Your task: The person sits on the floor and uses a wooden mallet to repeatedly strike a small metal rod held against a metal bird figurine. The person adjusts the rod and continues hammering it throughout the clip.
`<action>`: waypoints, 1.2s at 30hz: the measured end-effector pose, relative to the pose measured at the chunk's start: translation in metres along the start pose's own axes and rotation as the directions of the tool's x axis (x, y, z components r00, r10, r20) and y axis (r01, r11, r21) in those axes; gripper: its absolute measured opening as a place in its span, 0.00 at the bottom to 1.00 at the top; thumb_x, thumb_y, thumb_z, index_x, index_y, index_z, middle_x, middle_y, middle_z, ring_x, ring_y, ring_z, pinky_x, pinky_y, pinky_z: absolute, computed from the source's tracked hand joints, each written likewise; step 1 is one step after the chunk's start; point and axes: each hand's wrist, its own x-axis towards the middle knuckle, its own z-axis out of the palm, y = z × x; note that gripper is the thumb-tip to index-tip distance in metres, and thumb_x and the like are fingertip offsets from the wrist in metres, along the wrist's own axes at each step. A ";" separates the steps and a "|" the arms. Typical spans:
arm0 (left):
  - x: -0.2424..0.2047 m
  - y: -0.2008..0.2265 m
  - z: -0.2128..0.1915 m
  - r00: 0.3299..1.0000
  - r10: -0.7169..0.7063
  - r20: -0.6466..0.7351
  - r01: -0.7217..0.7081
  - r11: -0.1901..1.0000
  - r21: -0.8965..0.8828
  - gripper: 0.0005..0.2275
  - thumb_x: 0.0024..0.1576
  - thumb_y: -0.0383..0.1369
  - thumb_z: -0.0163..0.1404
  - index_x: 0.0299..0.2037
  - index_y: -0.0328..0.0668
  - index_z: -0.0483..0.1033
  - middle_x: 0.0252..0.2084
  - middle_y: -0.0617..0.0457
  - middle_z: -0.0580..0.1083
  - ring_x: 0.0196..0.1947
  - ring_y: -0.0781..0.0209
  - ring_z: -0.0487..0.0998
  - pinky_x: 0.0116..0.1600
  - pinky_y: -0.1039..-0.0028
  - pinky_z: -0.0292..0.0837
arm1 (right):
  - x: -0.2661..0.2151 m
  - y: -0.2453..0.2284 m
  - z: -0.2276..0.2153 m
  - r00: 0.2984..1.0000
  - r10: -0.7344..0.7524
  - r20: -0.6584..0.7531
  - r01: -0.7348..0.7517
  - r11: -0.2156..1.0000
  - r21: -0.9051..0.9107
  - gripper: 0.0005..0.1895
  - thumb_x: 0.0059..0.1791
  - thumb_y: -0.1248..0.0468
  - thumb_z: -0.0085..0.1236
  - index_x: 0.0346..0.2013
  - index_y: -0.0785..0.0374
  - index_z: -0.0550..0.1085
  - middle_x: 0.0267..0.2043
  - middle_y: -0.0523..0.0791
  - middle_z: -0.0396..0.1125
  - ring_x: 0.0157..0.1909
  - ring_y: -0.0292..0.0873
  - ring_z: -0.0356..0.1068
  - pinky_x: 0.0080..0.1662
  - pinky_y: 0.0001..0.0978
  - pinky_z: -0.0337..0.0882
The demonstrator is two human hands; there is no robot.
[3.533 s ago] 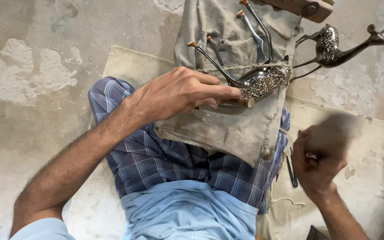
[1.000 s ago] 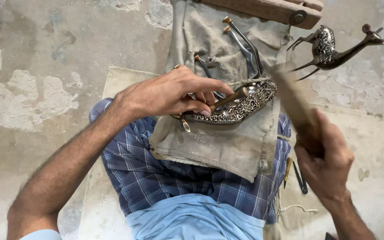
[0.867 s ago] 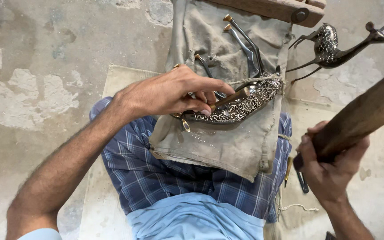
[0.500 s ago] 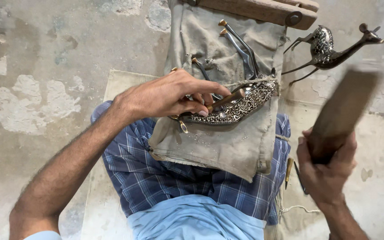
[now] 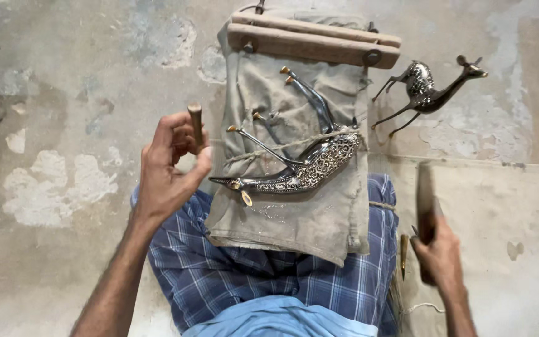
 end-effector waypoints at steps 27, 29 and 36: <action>-0.017 0.029 0.015 0.880 -0.303 0.365 0.183 0.927 0.328 0.21 0.46 0.37 0.62 0.51 0.46 0.79 0.51 0.55 0.78 0.45 0.59 0.86 0.49 0.68 0.84 | 0.023 -0.044 0.021 0.907 -0.417 -0.055 0.417 0.909 -0.012 0.09 0.53 0.63 0.53 0.46 0.61 0.74 0.47 0.47 0.74 0.38 0.48 0.79 0.40 0.36 0.83; -0.015 0.027 0.015 0.900 -0.248 0.358 0.122 0.933 0.339 0.20 0.46 0.36 0.63 0.49 0.45 0.80 0.48 0.54 0.79 0.44 0.57 0.85 0.48 0.66 0.83 | 0.040 -0.042 0.030 0.913 -0.395 -0.101 0.394 0.918 -0.034 0.11 0.54 0.64 0.51 0.49 0.63 0.74 0.46 0.49 0.73 0.38 0.51 0.78 0.40 0.40 0.82; -0.012 0.029 0.016 0.903 -0.232 0.363 0.097 0.930 0.355 0.18 0.45 0.35 0.65 0.46 0.43 0.80 0.43 0.53 0.80 0.43 0.57 0.85 0.47 0.65 0.81 | 0.158 -0.089 0.041 0.880 -0.455 -0.140 0.453 0.890 -0.043 0.10 0.56 0.63 0.52 0.48 0.64 0.76 0.49 0.51 0.73 0.39 0.50 0.78 0.40 0.42 0.82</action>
